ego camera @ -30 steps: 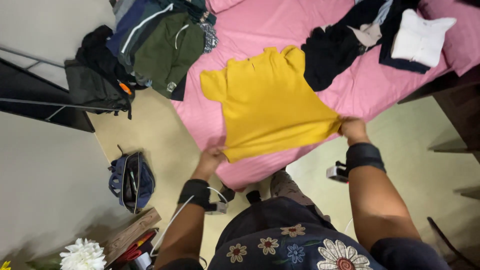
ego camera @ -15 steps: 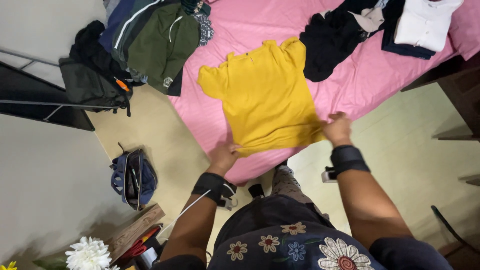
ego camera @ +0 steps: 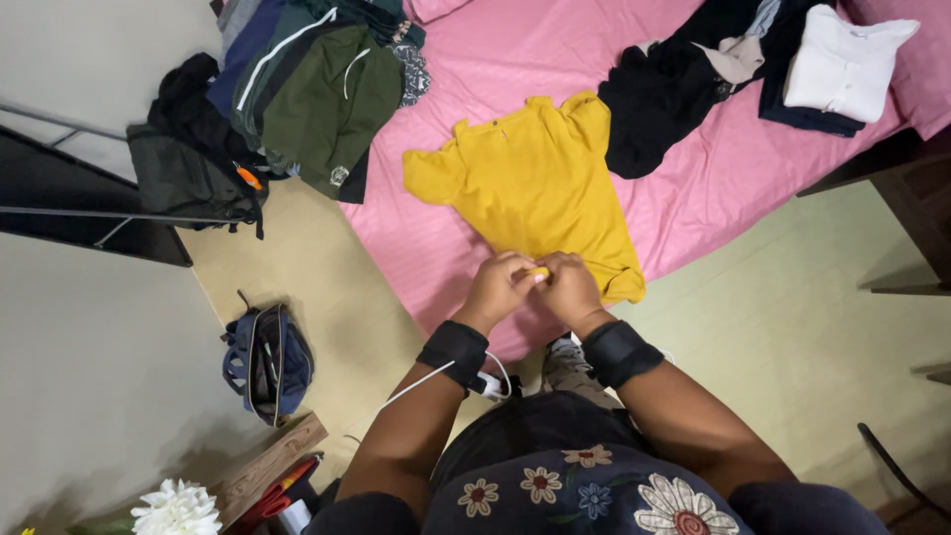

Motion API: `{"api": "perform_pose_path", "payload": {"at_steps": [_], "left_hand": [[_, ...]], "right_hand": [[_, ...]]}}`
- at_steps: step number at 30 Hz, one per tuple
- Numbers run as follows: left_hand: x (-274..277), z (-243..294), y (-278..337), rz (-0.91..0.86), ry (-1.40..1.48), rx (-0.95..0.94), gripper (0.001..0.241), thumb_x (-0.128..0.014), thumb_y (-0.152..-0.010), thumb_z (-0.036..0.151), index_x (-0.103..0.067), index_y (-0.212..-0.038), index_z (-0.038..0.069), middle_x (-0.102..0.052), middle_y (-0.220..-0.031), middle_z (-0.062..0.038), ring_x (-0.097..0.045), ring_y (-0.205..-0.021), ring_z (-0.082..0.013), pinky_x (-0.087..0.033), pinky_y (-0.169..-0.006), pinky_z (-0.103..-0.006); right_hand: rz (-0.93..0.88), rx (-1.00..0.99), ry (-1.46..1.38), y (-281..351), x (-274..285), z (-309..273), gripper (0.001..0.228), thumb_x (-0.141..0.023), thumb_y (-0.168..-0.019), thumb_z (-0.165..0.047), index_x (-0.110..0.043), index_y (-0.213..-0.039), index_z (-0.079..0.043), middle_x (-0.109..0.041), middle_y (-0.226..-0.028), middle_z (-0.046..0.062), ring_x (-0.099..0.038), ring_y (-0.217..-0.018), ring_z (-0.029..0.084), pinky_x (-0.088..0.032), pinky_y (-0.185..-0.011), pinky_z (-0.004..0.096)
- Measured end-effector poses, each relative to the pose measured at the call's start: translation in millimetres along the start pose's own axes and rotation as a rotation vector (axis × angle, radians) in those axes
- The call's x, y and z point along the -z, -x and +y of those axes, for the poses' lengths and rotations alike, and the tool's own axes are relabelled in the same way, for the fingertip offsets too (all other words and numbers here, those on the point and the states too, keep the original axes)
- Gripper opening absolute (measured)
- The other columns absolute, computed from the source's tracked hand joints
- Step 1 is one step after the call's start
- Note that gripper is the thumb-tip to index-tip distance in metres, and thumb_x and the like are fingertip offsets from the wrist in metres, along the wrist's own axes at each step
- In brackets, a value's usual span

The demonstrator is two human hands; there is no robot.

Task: The person folds a yellow hoodie and a black and white top on a bed. They smooth out the garments, fold the sleeves and body sections, and place the folded items on a pile.

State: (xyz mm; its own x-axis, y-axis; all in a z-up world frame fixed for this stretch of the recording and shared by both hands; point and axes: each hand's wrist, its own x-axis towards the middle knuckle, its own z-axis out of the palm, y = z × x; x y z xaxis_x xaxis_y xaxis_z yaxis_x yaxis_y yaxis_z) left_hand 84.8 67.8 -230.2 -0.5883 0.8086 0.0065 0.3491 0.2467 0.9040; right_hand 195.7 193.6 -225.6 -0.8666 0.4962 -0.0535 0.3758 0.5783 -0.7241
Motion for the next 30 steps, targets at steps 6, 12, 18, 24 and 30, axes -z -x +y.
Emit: {"api": "perform_pose_path", "payload": {"at_steps": [6,12,18,24,30], "left_hand": [[-0.1,-21.5,-14.7,-0.163,0.286,0.137,0.047,-0.089,-0.077,0.026,-0.068,-0.113,0.004,-0.075,-0.107,-0.011,-0.07,-0.098,-0.0228,-0.055,-0.087,-0.0331],[-2.0,-59.5,-18.1,-0.175,-0.026,-0.022,0.044,-0.085,-0.076,0.021,-0.073,-0.113,0.003,-0.075,-0.112,-0.015,-0.072,-0.102,-0.0279,-0.055,-0.09,-0.0344],[-3.3,-102.4,10.4,-0.085,-0.236,0.316,0.024,-0.069,-0.085,0.017,-0.074,-0.107,0.007,-0.076,-0.103,-0.017,-0.073,-0.096,-0.0316,-0.057,-0.085,-0.0406],[8.3,-204.1,29.8,0.125,-0.581,0.118,0.023,-0.076,-0.072,0.019,-0.076,-0.093,0.008,-0.075,-0.091,-0.015,-0.073,-0.087,-0.0353,-0.058,-0.08,-0.0448],[52.7,-221.9,13.1,0.248,0.217,0.269,0.024,-0.062,-0.099,0.03,-0.075,-0.111,0.014,-0.072,-0.086,-0.009,-0.064,-0.063,-0.0258,-0.049,-0.057,-0.0369]], "right_hand": [[-0.086,-0.048,-0.069,8.1,37.1,0.0,0.021,-0.076,-0.083,-0.015,-0.078,-0.102,-0.008,-0.074,-0.099,0.014,-0.072,-0.089,0.033,-0.056,-0.078,0.041],[-0.155,-0.105,-0.32,24.7,101.0,-21.5,0.023,-0.075,-0.089,-0.009,-0.075,-0.111,-0.004,-0.076,-0.098,0.01,-0.071,-0.083,0.02,-0.057,-0.074,0.033],[-0.182,-0.054,-0.664,48.2,186.6,-56.1,0.021,-0.068,-0.093,0.001,-0.073,-0.113,0.0,-0.077,-0.098,0.003,-0.071,-0.089,0.011,-0.057,-0.079,0.027],[-0.037,0.059,-0.57,58.8,225.0,-47.2,0.02,-0.068,-0.092,0.004,-0.071,-0.112,0.001,-0.073,-0.11,0.004,-0.066,-0.101,0.011,-0.052,-0.088,0.026],[0.091,-0.135,-0.618,10.7,232.0,25.0,0.011,-0.068,-0.1,-0.002,-0.07,-0.111,-0.002,-0.067,-0.097,0.004,-0.058,-0.08,0.01,-0.049,-0.072,0.025]]}}
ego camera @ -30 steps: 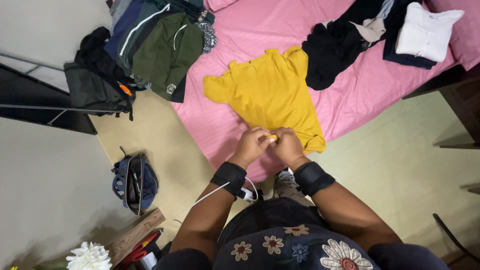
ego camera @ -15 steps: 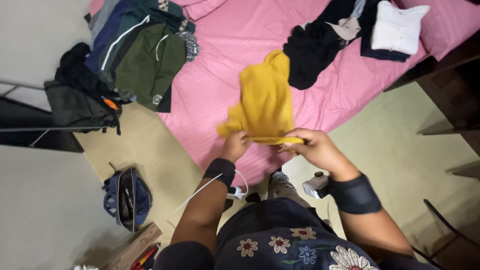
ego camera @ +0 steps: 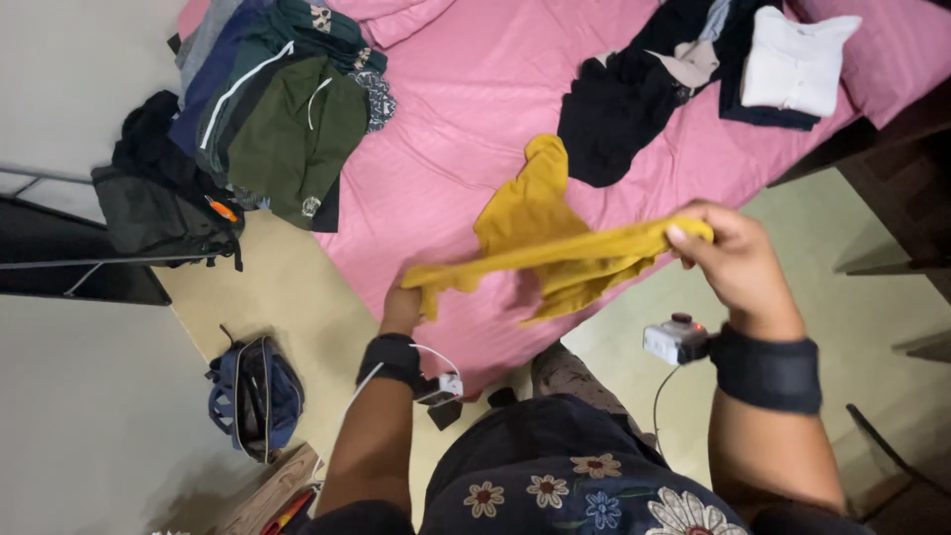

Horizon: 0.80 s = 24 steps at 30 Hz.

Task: The person folds a yellow hoodie and a black and white top on a bed. They smooth out the garments, fold the sleeves and body sections, and place the folded items on a pile.

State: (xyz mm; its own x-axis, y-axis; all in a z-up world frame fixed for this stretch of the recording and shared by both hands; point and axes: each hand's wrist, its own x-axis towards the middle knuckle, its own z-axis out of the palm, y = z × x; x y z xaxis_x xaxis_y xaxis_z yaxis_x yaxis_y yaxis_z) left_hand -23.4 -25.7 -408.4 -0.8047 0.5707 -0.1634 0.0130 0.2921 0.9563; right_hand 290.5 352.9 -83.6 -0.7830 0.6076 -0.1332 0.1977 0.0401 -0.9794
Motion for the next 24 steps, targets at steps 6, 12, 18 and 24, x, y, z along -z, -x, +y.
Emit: {"api": "perform_pose_path", "payload": {"at_steps": [6,12,18,24], "left_hand": [[-5.8,107.8,-88.0,0.014,0.969,0.686,0.039,-0.039,-0.11,0.033,-0.059,-0.121,0.002,-0.07,-0.102,-0.019,-0.072,-0.071,-0.0261,-0.063,-0.06,-0.0334],[8.4,295.7,-173.0,-0.144,1.175,-0.093,0.039,-0.047,-0.111,0.038,-0.058,-0.133,0.008,-0.069,-0.117,-0.01,-0.069,-0.102,-0.025,-0.059,-0.09,-0.0406],[31.7,415.8,-149.0,0.195,0.853,-0.551,0.035,-0.058,-0.106,0.01,-0.053,-0.14,0.005,-0.066,-0.131,-0.01,-0.067,-0.121,-0.0235,-0.058,-0.107,-0.0408],[36.6,322.5,-88.0,0.492,0.427,-0.413,0.02,-0.062,-0.106,0.01,-0.065,-0.123,-0.001,-0.07,-0.115,-0.007,-0.067,-0.104,-0.0189,-0.057,-0.094,-0.0338]], "right_hand": [[0.088,-0.178,-0.192,-110.5,-0.7,32.8,0.006,-0.064,-0.103,-0.009,-0.066,-0.107,-0.005,-0.063,-0.085,0.004,-0.063,-0.072,0.013,-0.052,-0.064,0.027],[0.087,0.202,-0.229,-198.7,35.8,6.7,0.013,-0.062,-0.108,-0.004,-0.065,-0.121,-0.003,-0.069,-0.106,0.003,-0.067,-0.092,0.012,-0.057,-0.087,0.027],[0.133,0.484,-0.103,-212.6,47.6,-65.4,0.018,-0.062,-0.111,0.009,-0.066,-0.127,0.002,-0.068,-0.127,0.008,-0.067,-0.108,0.014,-0.058,-0.1,0.029],[0.16,0.513,0.16,-187.3,18.2,2.9,0.023,-0.068,-0.101,0.016,-0.067,-0.12,0.003,-0.064,-0.135,0.011,-0.063,-0.115,0.017,-0.055,-0.098,0.03]]}}
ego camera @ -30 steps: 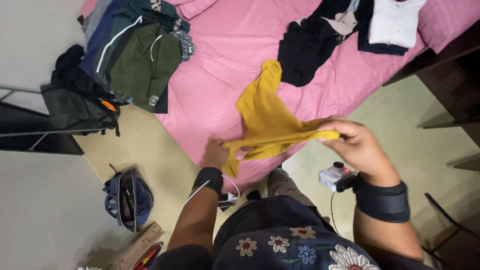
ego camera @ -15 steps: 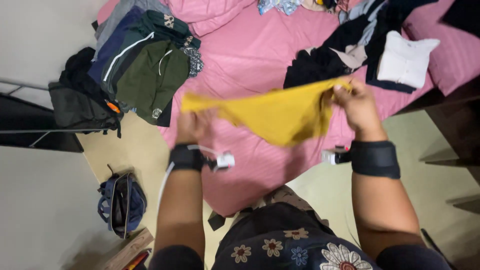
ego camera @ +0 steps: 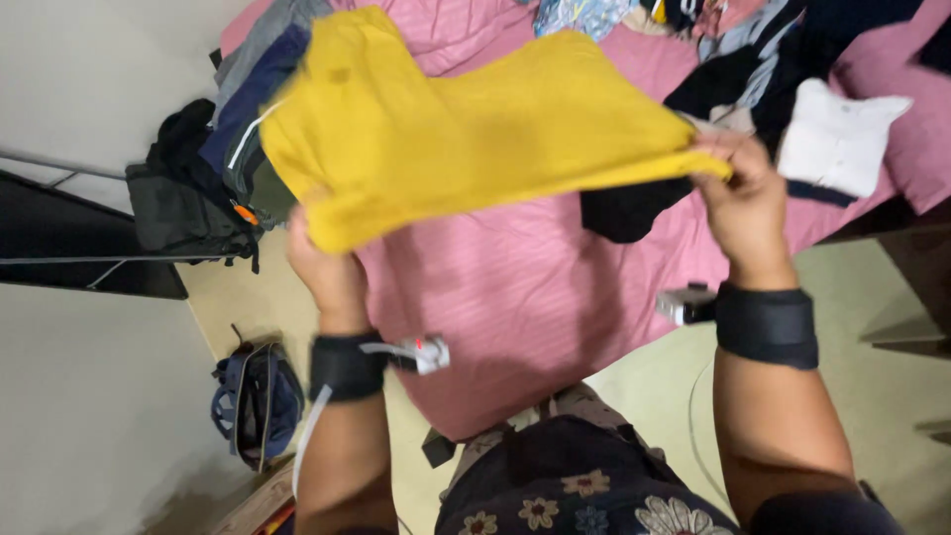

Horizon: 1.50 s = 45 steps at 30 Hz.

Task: The person folds a yellow hoodie and a black and white top on a bed. They smooth out the garments, fold the sleeves and body sections, and place the folded items on a pile.

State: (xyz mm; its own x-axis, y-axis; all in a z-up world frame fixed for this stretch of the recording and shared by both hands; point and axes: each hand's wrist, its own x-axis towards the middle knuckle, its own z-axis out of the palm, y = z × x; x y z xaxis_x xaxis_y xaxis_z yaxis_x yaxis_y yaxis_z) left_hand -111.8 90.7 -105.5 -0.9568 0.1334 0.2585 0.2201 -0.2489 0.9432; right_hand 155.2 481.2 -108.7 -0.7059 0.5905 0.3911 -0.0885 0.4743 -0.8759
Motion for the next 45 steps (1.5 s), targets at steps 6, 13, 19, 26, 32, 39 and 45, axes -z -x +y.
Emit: {"api": "perform_pose_path", "payload": {"at_steps": [6,13,19,26,32,39,45], "left_hand": [[113.3,-137.5,139.9,-0.071,-0.611,0.322,0.021,-0.068,-0.097,0.014,-0.071,-0.113,0.003,-0.072,-0.104,-0.01,-0.069,-0.094,-0.0201,-0.055,-0.086,-0.0328],[202.8,-211.2,258.1,-0.398,-0.817,0.412,0.028,-0.073,-0.088,0.02,-0.076,-0.112,0.006,-0.073,-0.106,-0.019,-0.072,-0.096,-0.0297,-0.057,-0.084,-0.0372],[225.7,-199.5,257.7,-0.644,-1.009,0.621,0.037,-0.072,-0.085,0.026,-0.074,-0.119,0.011,-0.073,-0.1,-0.021,-0.07,-0.095,-0.038,-0.056,-0.081,-0.0428],[244.1,-245.8,235.6,-0.497,-0.984,0.324,0.032,-0.08,-0.081,0.021,-0.072,-0.109,0.007,-0.071,-0.102,-0.019,-0.071,-0.09,-0.0357,-0.057,-0.076,-0.0424],[192.1,-259.7,127.4,-0.392,-0.758,0.373,0.029,-0.086,-0.081,0.013,-0.072,-0.106,0.007,-0.073,-0.102,-0.011,-0.07,-0.085,-0.0187,-0.058,-0.075,-0.0317],[154.3,-310.2,40.1,-0.157,-0.311,0.923,0.041,-0.081,-0.084,0.034,-0.059,-0.113,0.015,-0.071,-0.095,0.007,-0.067,-0.084,-0.0067,-0.056,-0.073,-0.0264],[171.7,-304.2,73.4,-0.483,-0.837,0.922,0.034,-0.081,-0.094,0.033,-0.07,-0.098,0.001,-0.066,-0.083,-0.003,-0.057,-0.073,-0.0134,-0.049,-0.068,-0.0307]], "right_hand": [[-0.032,-0.231,0.239,139.6,-36.5,87.6,0.025,-0.073,-0.095,0.008,-0.069,-0.118,0.0,-0.065,-0.131,0.011,-0.064,-0.112,0.021,-0.052,-0.092,0.029],[-0.133,-0.565,0.324,340.8,-50.6,240.0,0.024,-0.074,-0.088,0.002,-0.071,-0.111,-0.002,-0.067,-0.13,0.01,-0.066,-0.111,0.022,-0.054,-0.089,0.028],[-0.238,-0.537,0.552,372.6,-60.8,231.3,0.019,-0.075,-0.088,0.001,-0.074,-0.107,-0.002,-0.071,-0.125,0.014,-0.068,-0.114,0.028,-0.055,-0.096,0.035],[-0.209,-0.731,0.452,343.7,-59.7,244.1,0.022,-0.073,-0.089,-0.003,-0.072,-0.111,-0.003,-0.072,-0.109,0.014,-0.069,-0.094,0.024,-0.056,-0.088,0.035],[-0.084,-0.878,-0.132,273.6,-42.4,309.2,0.021,-0.064,-0.101,-0.009,-0.064,-0.12,0.0,-0.068,-0.101,0.004,-0.065,-0.089,0.015,-0.053,-0.086,0.032],[-0.128,-1.162,-0.222,168.1,-76.5,323.3,0.033,-0.065,-0.109,-0.033,-0.067,-0.127,-0.005,-0.067,-0.108,0.0,-0.06,-0.094,0.012,-0.048,-0.084,0.029],[-0.335,-1.147,-0.145,174.6,-77.6,294.8,0.045,-0.076,-0.096,-0.027,-0.068,-0.132,-0.002,-0.07,-0.116,0.008,-0.063,-0.101,0.017,-0.049,-0.089,0.032]]}}
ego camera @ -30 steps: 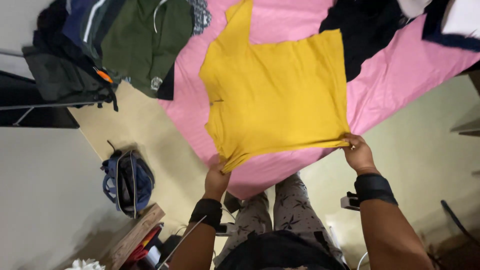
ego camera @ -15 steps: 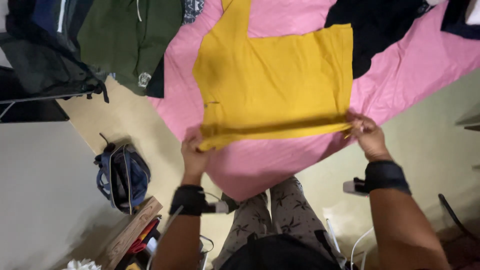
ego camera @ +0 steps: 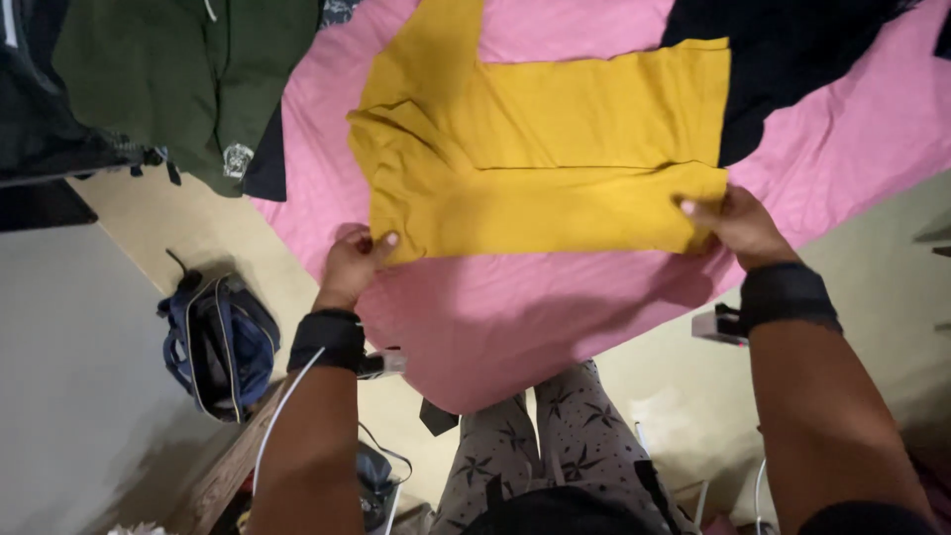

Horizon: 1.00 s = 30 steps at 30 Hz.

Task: The person folds a yellow hoodie and a black and white top on a bed. They smooth out the garments, fold the sleeves and body sections, and place the folded items on a pile.

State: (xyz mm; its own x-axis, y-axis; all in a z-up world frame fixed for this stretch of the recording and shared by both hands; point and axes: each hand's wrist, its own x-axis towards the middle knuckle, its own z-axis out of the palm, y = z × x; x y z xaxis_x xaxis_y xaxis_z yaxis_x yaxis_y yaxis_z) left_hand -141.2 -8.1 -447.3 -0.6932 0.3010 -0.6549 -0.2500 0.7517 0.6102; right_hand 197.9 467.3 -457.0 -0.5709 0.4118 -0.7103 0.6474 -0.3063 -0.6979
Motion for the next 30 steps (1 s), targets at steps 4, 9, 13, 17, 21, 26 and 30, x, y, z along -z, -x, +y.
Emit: {"api": "perform_pose_path", "payload": {"at_steps": [4,9,13,17,21,26,30], "left_hand": [[-4.7,-43.9,-5.1,-0.018,0.338,-0.057,0.028,-0.08,-0.089,0.026,-0.072,-0.098,0.0,-0.071,-0.088,0.0,-0.063,-0.077,-0.0091,-0.052,-0.07,-0.0265],[-3.7,-36.6,1.2,0.05,0.22,0.059,0.021,-0.077,-0.092,0.02,-0.075,-0.098,0.0,-0.074,-0.086,-0.001,-0.064,-0.074,-0.0081,-0.053,-0.07,-0.024],[4.7,-58.7,-11.6,0.071,0.192,-0.082,0.017,-0.077,-0.095,0.017,-0.076,-0.097,0.001,-0.072,-0.085,-0.002,-0.06,-0.074,-0.0077,-0.05,-0.068,-0.0244],[24.8,-56.9,-10.1,-0.039,0.441,-0.084,0.018,-0.07,-0.099,0.022,-0.073,-0.1,0.004,-0.071,-0.089,0.005,-0.059,-0.077,-0.0041,-0.048,-0.071,-0.0216],[28.3,-68.8,-12.5,-0.07,0.27,-0.122,0.021,-0.072,-0.101,0.024,-0.07,-0.101,0.004,-0.063,-0.084,0.005,-0.052,-0.073,-0.0058,-0.044,-0.066,-0.0236],[25.7,-45.6,-1.1,-0.272,0.173,0.004,0.02,-0.074,-0.094,0.021,-0.071,-0.106,0.006,-0.065,-0.085,0.005,-0.055,-0.074,-0.0061,-0.046,-0.066,-0.0246],[20.7,-64.6,-9.5,-0.137,0.168,-0.031,0.024,-0.079,-0.086,0.01,-0.071,-0.107,0.0,-0.071,-0.091,0.005,-0.062,-0.082,-0.0077,-0.051,-0.073,-0.0242]], "right_hand": [[0.04,-0.111,0.065,6.6,-5.8,20.1,0.047,-0.079,-0.091,-0.022,-0.067,-0.13,0.001,-0.071,-0.112,0.012,-0.065,-0.095,0.021,-0.052,-0.085,0.035],[0.214,-0.118,-0.048,14.7,-12.2,45.4,0.039,-0.081,-0.088,-0.017,-0.071,-0.119,0.004,-0.075,-0.11,0.006,-0.07,-0.096,0.014,-0.054,-0.09,0.027],[0.285,-0.035,-0.124,15.8,-8.3,50.5,0.035,-0.081,-0.091,-0.017,-0.072,-0.118,0.003,-0.074,-0.111,0.005,-0.068,-0.096,0.012,-0.053,-0.089,0.026],[0.33,-0.028,-0.051,14.2,-1.5,49.9,0.032,-0.08,-0.096,-0.02,-0.072,-0.119,0.001,-0.073,-0.111,0.005,-0.067,-0.094,0.012,-0.053,-0.085,0.026],[0.197,-0.143,-0.119,20.6,-1.7,41.2,0.033,-0.074,-0.1,-0.023,-0.068,-0.126,-0.003,-0.073,-0.109,0.006,-0.068,-0.09,0.015,-0.051,-0.077,0.029],[0.152,-0.223,-0.264,32.7,-19.7,40.3,0.031,-0.072,-0.096,-0.02,-0.066,-0.123,-0.006,-0.073,-0.104,0.007,-0.072,-0.086,0.021,-0.058,-0.073,0.034],[0.228,-0.171,-0.292,26.9,-28.2,51.8,0.027,-0.075,-0.095,-0.013,-0.067,-0.118,-0.003,-0.073,-0.102,0.007,-0.073,-0.085,0.021,-0.061,-0.071,0.032]]}}
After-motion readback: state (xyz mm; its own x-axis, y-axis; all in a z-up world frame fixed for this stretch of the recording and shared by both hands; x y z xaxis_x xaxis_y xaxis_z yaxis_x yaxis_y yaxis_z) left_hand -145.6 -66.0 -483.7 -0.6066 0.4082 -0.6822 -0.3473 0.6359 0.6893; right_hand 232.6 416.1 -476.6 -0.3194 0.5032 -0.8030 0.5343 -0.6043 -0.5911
